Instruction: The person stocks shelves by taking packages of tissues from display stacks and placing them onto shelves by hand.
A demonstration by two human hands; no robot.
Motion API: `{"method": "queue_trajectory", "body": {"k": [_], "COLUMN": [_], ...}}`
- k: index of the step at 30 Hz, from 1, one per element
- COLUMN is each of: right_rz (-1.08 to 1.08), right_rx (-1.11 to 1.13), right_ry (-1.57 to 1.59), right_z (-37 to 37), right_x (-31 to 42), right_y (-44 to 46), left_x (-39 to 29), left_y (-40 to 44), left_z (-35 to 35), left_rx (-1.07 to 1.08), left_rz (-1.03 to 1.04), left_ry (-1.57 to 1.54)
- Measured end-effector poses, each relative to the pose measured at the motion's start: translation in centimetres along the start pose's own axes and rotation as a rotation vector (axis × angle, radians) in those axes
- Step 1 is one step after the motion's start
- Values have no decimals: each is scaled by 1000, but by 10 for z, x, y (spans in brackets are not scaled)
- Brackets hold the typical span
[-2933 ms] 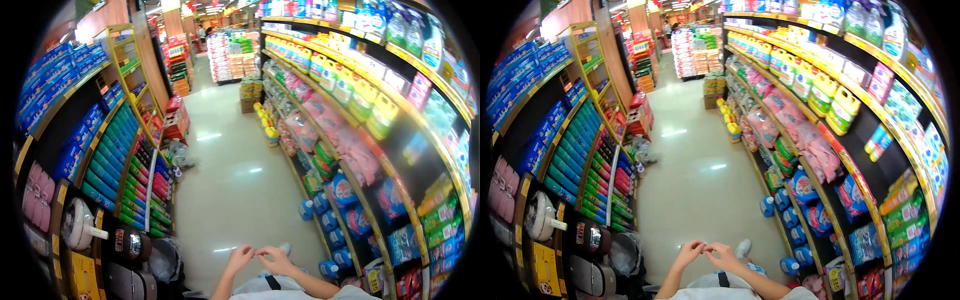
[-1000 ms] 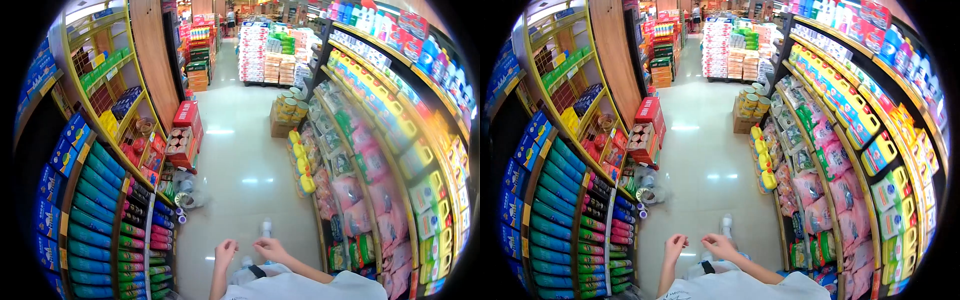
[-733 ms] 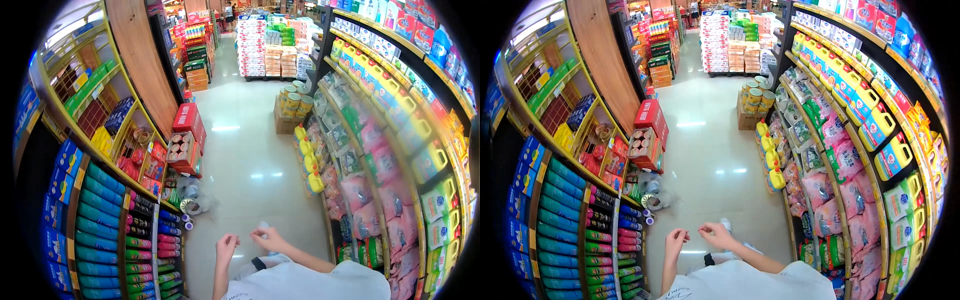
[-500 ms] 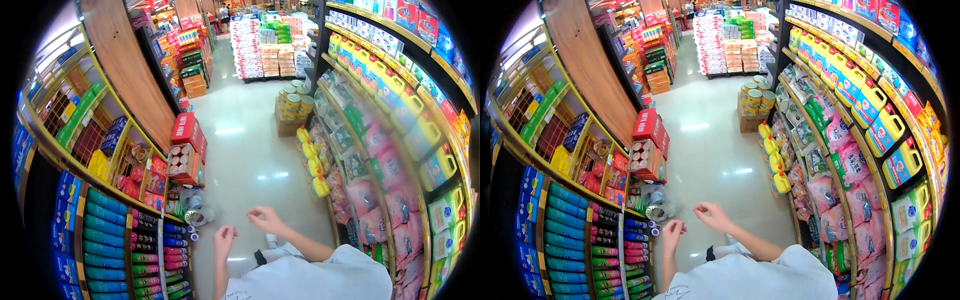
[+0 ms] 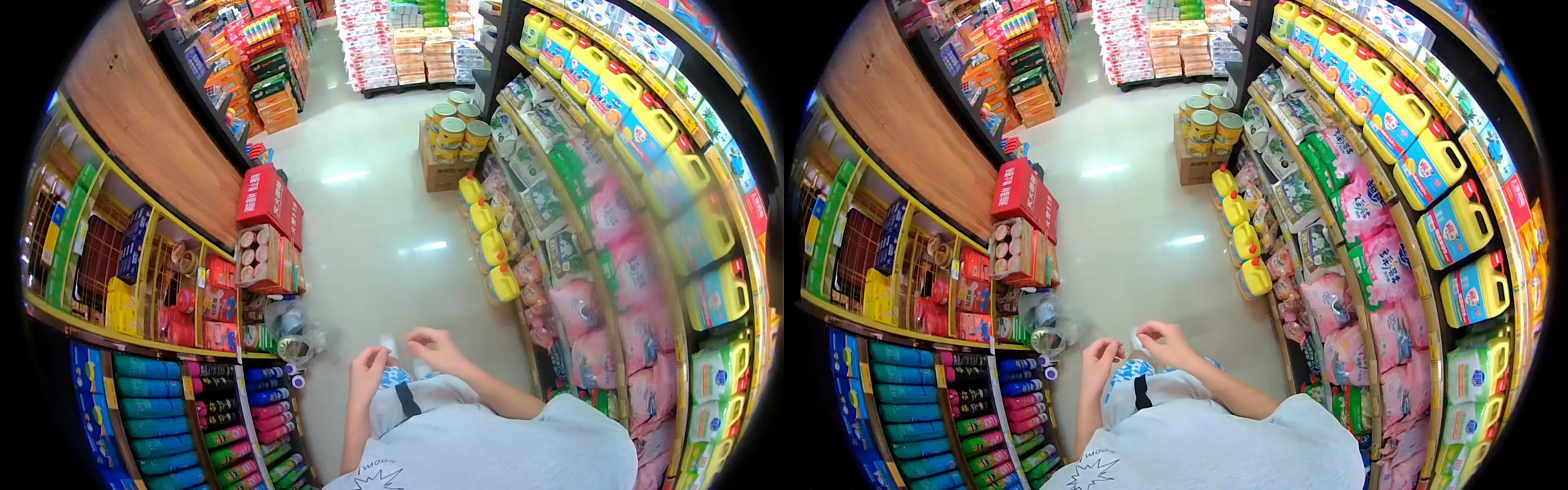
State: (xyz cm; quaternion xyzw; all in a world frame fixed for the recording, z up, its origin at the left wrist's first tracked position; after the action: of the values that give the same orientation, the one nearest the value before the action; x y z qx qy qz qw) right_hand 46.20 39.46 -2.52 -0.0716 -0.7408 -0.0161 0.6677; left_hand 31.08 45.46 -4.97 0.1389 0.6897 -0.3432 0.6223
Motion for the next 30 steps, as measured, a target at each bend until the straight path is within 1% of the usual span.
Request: {"method": "queue_trajectory", "body": {"k": [2,3,10,15,17,19,21,27,30], "right_rz": [127,132,93,53,42,33,24,2,15], "right_rx": [-64,-65,-33,-33,-44,-38,-31,-15,-32], "right_ry": [74,74,-39,-129,-57,-49,-39,-87,-6], "right_z": [-13,-16,-32,-50,-56,-60,-61,-55,-54], "right_x": [-19,-20,-6,32,41,40,43,45,37], "right_y": [10,17,101,178,208,240,269,328,350], "left_x": [-3,-8,-30,-62,-73,-85,-94,-81,-89], "left_y": [15,24,102,174,199,223,240,295,311], "left_z": [-6,-9,-42,-82,-95,-108,-120,-154,-164], "left_rx": [-5,-14,-24,-29,-40,-53,-61,-105,-96], "left_rz": [-7,-2,29,37,47,84,72,43,32], "left_ry": [11,10,-29,-70,-83,-76,-77,-108,-86]}}
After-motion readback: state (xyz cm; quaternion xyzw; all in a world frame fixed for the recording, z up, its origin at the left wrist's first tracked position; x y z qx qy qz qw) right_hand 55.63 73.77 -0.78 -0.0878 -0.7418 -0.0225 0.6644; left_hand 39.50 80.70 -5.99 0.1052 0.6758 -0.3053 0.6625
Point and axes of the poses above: each hand's wrist, its own y-axis towards the middle knuckle, its own z-axis out of the palm, x = y × z, the point moved 10 cm from there along y, towards the middle knuckle, and after that the axes turned 9 degrees about x, right-handed, at the moved point
